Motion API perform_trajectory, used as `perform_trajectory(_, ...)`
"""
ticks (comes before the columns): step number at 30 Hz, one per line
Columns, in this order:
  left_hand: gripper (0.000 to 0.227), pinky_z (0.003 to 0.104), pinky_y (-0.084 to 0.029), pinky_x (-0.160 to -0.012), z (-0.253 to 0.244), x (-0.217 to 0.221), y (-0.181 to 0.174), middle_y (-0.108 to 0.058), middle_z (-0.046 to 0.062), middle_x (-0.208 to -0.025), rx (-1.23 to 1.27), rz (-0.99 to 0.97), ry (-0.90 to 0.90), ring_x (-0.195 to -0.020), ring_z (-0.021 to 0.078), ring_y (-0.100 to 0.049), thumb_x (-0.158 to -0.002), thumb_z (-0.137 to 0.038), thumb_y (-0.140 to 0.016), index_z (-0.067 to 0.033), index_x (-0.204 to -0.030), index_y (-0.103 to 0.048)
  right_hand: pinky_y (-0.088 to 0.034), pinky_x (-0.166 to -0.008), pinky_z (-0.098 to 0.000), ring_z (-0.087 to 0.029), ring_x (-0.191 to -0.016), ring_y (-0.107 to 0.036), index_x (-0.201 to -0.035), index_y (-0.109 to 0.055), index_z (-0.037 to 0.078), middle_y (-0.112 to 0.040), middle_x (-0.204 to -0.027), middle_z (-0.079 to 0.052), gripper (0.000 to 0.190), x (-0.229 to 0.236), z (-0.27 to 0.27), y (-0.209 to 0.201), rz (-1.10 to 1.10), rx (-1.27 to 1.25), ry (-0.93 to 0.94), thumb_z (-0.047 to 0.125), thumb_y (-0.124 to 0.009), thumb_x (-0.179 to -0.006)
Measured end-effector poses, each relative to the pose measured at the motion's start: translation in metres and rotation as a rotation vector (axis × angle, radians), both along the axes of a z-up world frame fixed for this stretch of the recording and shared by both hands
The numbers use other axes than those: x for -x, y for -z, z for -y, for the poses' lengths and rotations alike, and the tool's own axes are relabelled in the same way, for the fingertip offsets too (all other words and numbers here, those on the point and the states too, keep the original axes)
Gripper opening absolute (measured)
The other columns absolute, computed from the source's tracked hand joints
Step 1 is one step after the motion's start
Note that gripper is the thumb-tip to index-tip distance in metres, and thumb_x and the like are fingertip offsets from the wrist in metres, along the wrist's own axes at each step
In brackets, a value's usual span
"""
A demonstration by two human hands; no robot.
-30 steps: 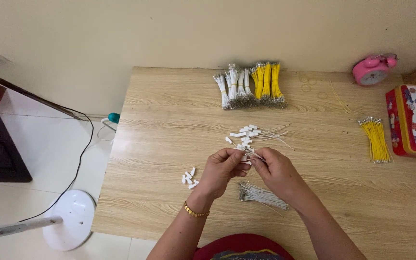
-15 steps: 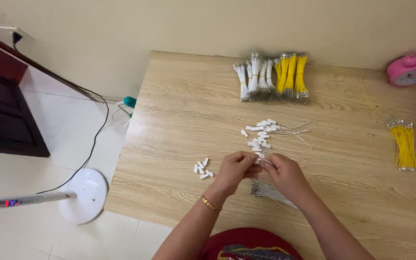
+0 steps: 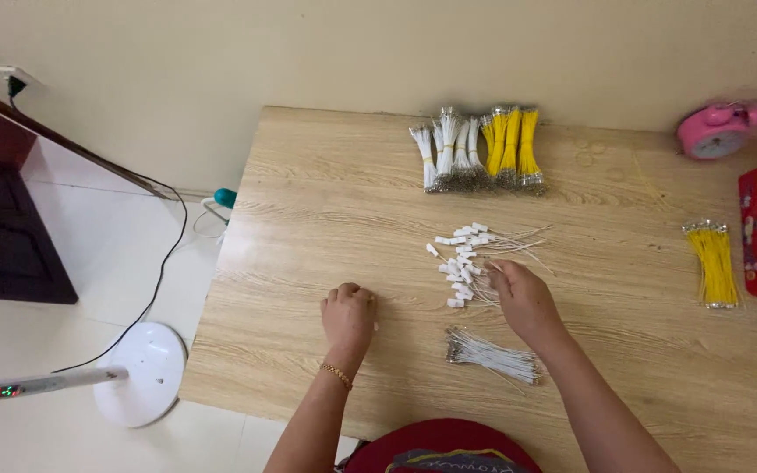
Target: The recorder is grouping small electrical connectors with attached wires into bundles on a workbench.
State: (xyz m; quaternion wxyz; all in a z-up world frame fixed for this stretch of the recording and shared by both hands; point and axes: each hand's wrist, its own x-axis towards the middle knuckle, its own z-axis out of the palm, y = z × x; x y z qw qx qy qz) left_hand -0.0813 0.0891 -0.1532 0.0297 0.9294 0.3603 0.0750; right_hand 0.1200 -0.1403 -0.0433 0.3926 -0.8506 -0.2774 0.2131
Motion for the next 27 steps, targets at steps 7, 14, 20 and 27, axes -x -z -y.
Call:
perform_trajectory(7,0.022,0.047,-0.06,-0.075,0.04,-0.05,-0.101,-0.079,0.012,-0.102,0.809,0.39,0.114,-0.095,0.0356,-0.076,-0.093,-0.024,-0.072,-0.0171,-0.113,-0.072,-0.052,-0.073,-0.0387,-0.022,-0.075,-0.061,-0.11,-0.063,0.01,-0.064,-0.08,-0.011,0.014,0.007,-0.002,-0.026,-0.188,-0.162,-0.012,0.02,-0.057,-0.104)
perform_trajectory(14,0.02,0.026,-0.064,-0.066,0.075,-0.076,-0.135,-0.072,0.008,-0.086,1.551,0.776,0.074,-0.073,0.014,-0.07,-0.097,-0.015,-0.074,-0.0045,-0.114,-0.076,-0.044,-0.058,-0.0246,-0.01,-0.066,-0.053,-0.096,-0.072,0.004,-0.058,-0.068,-0.001,0.006,0.016,-0.003,-0.051,-0.344,-0.325,0.062,0.006,-0.073,-0.09)
perform_trajectory(20,0.017,0.025,-0.063,-0.064,0.08,-0.075,-0.145,-0.068,0.008,-0.081,1.568,0.797,0.08,-0.071,0.0135,-0.068,-0.098,-0.014,-0.072,-0.0016,-0.108,-0.076,-0.046,-0.063,-0.0275,-0.012,-0.069,-0.053,-0.098,-0.074,0.001,-0.061,-0.069,-0.004,0.011,0.019,0.003,-0.058,-0.385,-0.298,0.039,0.004,-0.074,-0.088)
perform_trajectory(27,0.013,0.024,-0.062,-0.062,0.086,-0.072,-0.152,-0.065,0.007,-0.077,1.559,0.822,0.084,-0.07,0.0133,-0.067,-0.097,-0.013,-0.072,-0.0014,-0.104,-0.073,-0.046,-0.071,-0.0284,-0.012,-0.077,-0.055,-0.106,-0.075,0.0,-0.066,-0.077,-0.004,0.016,0.025,0.0,-0.076,-0.506,-0.382,0.128,0.01,-0.074,-0.093)
